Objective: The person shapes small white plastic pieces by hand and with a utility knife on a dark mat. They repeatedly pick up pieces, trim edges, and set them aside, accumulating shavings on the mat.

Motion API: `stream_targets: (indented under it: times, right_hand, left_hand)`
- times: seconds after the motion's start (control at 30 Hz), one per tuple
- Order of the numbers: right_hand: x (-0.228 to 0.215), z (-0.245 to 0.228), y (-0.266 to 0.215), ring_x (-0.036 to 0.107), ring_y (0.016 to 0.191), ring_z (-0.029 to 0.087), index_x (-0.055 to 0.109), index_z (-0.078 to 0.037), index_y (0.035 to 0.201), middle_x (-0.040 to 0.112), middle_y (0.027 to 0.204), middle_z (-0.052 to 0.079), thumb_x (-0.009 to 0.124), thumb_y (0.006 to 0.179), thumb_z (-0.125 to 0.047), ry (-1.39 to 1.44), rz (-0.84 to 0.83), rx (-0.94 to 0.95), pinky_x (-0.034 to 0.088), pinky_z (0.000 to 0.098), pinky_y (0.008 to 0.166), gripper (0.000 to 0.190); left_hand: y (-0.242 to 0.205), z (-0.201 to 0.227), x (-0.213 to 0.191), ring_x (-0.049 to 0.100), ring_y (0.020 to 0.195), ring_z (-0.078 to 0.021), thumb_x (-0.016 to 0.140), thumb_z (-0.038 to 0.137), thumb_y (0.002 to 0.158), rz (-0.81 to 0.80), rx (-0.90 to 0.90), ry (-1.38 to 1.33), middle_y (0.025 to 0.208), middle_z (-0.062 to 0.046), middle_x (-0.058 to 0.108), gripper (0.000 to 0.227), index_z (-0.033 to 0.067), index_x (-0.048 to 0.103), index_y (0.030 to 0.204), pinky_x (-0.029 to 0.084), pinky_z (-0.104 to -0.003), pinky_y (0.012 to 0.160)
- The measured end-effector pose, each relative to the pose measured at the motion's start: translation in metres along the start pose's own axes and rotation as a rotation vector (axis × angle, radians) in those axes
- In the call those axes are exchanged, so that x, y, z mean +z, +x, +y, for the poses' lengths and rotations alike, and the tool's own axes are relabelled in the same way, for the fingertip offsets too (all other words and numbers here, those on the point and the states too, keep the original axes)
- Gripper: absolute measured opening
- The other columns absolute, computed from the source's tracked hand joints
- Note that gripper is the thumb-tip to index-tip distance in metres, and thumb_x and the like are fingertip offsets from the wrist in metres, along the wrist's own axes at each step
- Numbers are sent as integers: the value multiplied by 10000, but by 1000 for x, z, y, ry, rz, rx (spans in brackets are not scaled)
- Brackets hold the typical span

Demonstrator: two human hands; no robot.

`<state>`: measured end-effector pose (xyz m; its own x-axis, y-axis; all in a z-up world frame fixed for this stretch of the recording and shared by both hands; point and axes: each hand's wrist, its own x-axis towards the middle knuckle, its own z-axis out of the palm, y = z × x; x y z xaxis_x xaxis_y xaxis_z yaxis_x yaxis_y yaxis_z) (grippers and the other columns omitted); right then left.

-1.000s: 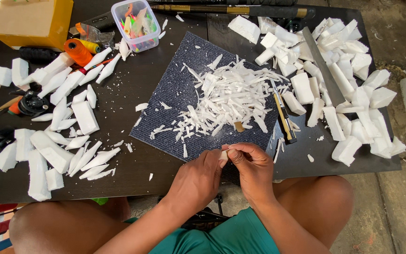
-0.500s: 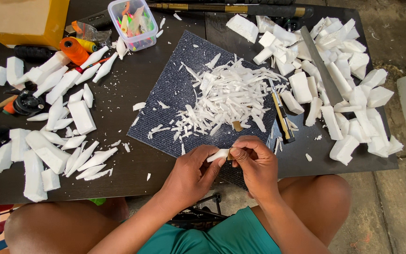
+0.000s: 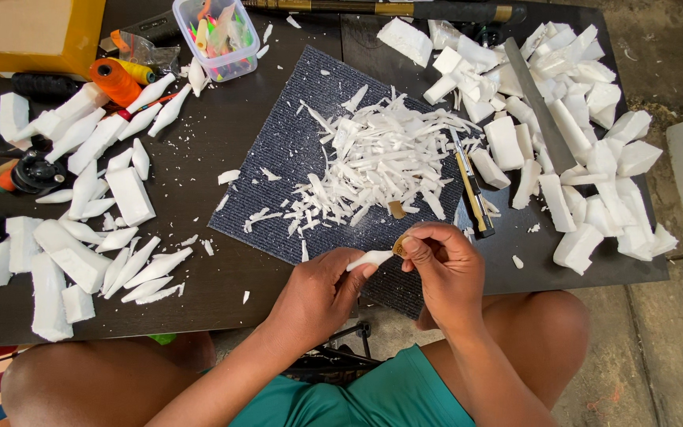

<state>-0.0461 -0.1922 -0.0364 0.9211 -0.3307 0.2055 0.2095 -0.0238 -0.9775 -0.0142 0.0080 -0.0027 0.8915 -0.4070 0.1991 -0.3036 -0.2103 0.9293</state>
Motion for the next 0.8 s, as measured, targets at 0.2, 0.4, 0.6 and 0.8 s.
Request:
stream_targets:
  times: [0.2, 0.4, 0.6, 0.8]
  right_hand:
    - [9, -24, 3, 785, 839, 230, 687, 63, 1204, 743, 1070, 202, 678, 959, 21, -25, -76, 83, 707, 345, 692, 249]
    - [10, -16, 0, 775, 950, 257, 758, 39, 1146, 776, 1100, 198, 643, 993, -32, -98, -105, 175, 705, 433, 805, 204]
    - [12, -16, 5, 760, 1007, 403, 727, -28, 1280, 747, 1111, 211, 728, 926, 9, -493, -281, -86, 687, 508, 779, 356]
    - [20, -6, 3, 761, 912, 367, 768, -47, 1203, 740, 979, 144, 716, 968, -31, -647, -233, -277, 695, 446, 737, 241]
  left_hand:
    - [-3, -23, 0, 744, 790, -341, 667, 286, 1030, 141, 272, 565, 866, -112, 719, 231, 97, 774, 1109, 601, -414, 685]
    - [1, -35, 4, 722, 813, -378, 647, 217, 1052, 65, 284, 671, 860, -164, 681, 277, 22, 754, 1218, 605, -455, 713]
    - [2, -35, -4, 711, 759, -346, 604, 201, 1067, 5, 294, 731, 806, -143, 654, 284, 17, 722, 1248, 594, -425, 688]
    - [3, -46, -6, 703, 746, -344, 584, 233, 1055, -41, 317, 700, 804, -132, 650, 266, 34, 677, 1206, 574, -425, 686]
